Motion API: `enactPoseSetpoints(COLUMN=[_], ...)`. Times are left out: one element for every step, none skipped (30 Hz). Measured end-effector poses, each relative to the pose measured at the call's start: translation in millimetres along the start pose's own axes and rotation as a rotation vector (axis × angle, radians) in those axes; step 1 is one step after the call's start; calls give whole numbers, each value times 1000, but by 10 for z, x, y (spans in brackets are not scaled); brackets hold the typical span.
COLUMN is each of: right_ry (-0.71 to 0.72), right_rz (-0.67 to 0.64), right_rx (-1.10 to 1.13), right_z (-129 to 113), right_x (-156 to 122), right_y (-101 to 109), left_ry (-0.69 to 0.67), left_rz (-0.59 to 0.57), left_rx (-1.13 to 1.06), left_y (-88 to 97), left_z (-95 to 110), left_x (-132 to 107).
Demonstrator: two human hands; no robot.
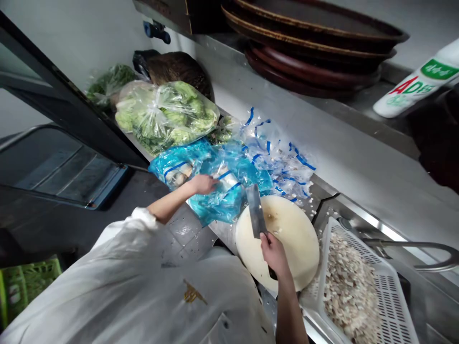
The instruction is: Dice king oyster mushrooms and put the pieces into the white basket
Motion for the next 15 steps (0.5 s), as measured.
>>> enactPoseSetpoints(right_ry=[-9,-13,-13,-14,-25,-46,-77,-114,-154,-189,-216,-237,-257,-273,-288], right_rz=[-52,-102,-148,-186,-221,-254,-284,-312,-345,-381,-417,-451,-482,-504,-504], right_rx=[96,172,221,243,238,214,178,144,119,107,113,132,152,165,165], right_z=[-97,-184,-255,-301,-312,-288,-232,-153,-62,27,105,170,226,274,319], right_x=[37,69,95,116,132,143,148,145,130,104,70,28,-20,-68,-110], right_y=[-103,-205,-296,-374,-442,-499,-540,-567,-587,-599,-605,-607,-611,-611,-602], left_ry=[-24,-41,-54,-55,-56,-58,-58,-54,-46,-35,-24,-17,-16,-19,-30], left_rz=[-39,-58,-64,-38,-16,-1,5,1,-6,-14,-27,-46,-68,-82,-75], left_rx=[25,40,53,54,48,29,-3,-38,-71,-100,-119,-122,-110,-82,-44], left_y=[-116,-228,-342,-435,-543,-665,-796,-931,-1051,-1148,-1218,-1257,-1260,-1222,-1139], left_z=[-52,-109,-166,-231,-293,-351,-407,-462,-513,-557,-586,-592,-570,-521,-442], left_x=[-185,-393,-605,-809,-996,-1157,-1287,-1384,-1448,-1482,-1489,-1474,-1441,-1394,-1334])
Point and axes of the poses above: each hand's wrist, its own x-axis towards the middle knuckle, its own y-axis out of the back of the hand, z = x × y, the point moved 10 cm from there along x, towards the middle knuckle, and after that the axes turned 8 degrees about -y, right-handed, at the moved point
